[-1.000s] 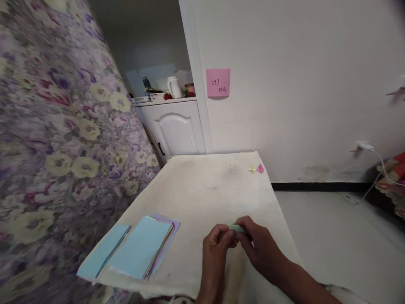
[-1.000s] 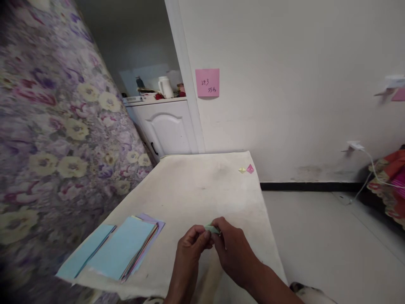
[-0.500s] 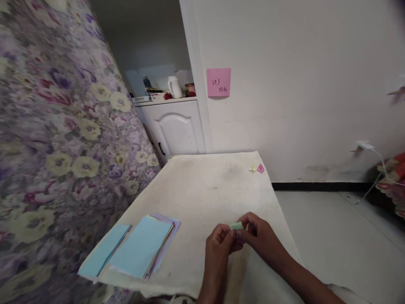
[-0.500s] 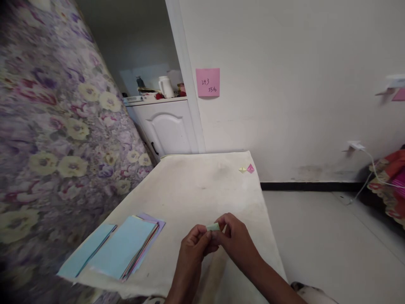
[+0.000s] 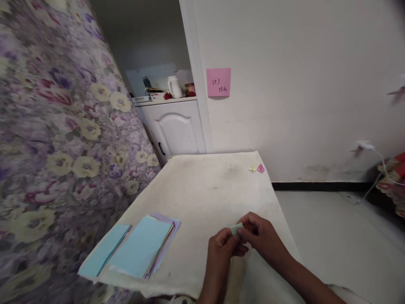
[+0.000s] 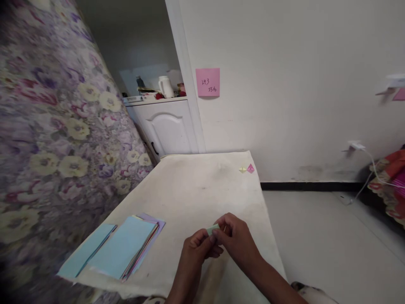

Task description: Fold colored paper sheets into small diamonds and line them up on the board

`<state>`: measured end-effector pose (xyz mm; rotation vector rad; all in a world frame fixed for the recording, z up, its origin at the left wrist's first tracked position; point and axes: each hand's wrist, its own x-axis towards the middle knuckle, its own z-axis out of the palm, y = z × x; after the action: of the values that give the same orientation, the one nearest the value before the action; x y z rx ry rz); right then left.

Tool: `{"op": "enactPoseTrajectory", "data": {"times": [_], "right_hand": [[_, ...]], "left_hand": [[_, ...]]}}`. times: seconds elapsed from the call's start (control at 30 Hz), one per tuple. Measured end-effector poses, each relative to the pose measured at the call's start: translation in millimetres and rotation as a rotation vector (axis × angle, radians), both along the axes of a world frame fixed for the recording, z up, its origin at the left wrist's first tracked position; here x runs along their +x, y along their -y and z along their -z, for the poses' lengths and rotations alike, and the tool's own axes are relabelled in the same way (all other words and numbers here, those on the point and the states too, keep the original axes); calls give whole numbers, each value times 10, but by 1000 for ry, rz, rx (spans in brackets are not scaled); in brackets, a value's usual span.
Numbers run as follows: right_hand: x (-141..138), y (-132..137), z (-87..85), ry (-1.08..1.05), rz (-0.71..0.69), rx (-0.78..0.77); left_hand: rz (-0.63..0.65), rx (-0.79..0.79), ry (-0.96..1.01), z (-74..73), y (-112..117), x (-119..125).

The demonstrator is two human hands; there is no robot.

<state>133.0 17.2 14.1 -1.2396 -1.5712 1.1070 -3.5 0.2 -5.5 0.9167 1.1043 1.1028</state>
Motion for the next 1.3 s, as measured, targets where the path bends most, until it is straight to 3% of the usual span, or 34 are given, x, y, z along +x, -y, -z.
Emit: {"op": "enactPoseTrajectory", "data": {"times": [0.33, 0.57, 0.8, 1.3], "right_hand": [[62, -59, 29, -114, -95, -103], [42, -51, 24, -98, -120, -87], [112, -58, -55, -60, 17, -13], [69, -41, -93, 45, -9, -1]], "left_hand": [[44, -9, -19, 4, 11, 13], [16, 2, -55, -18, 15, -4], [-31, -56, 42, 4, 11, -2], [-22, 7, -77, 17, -4, 2]]}}
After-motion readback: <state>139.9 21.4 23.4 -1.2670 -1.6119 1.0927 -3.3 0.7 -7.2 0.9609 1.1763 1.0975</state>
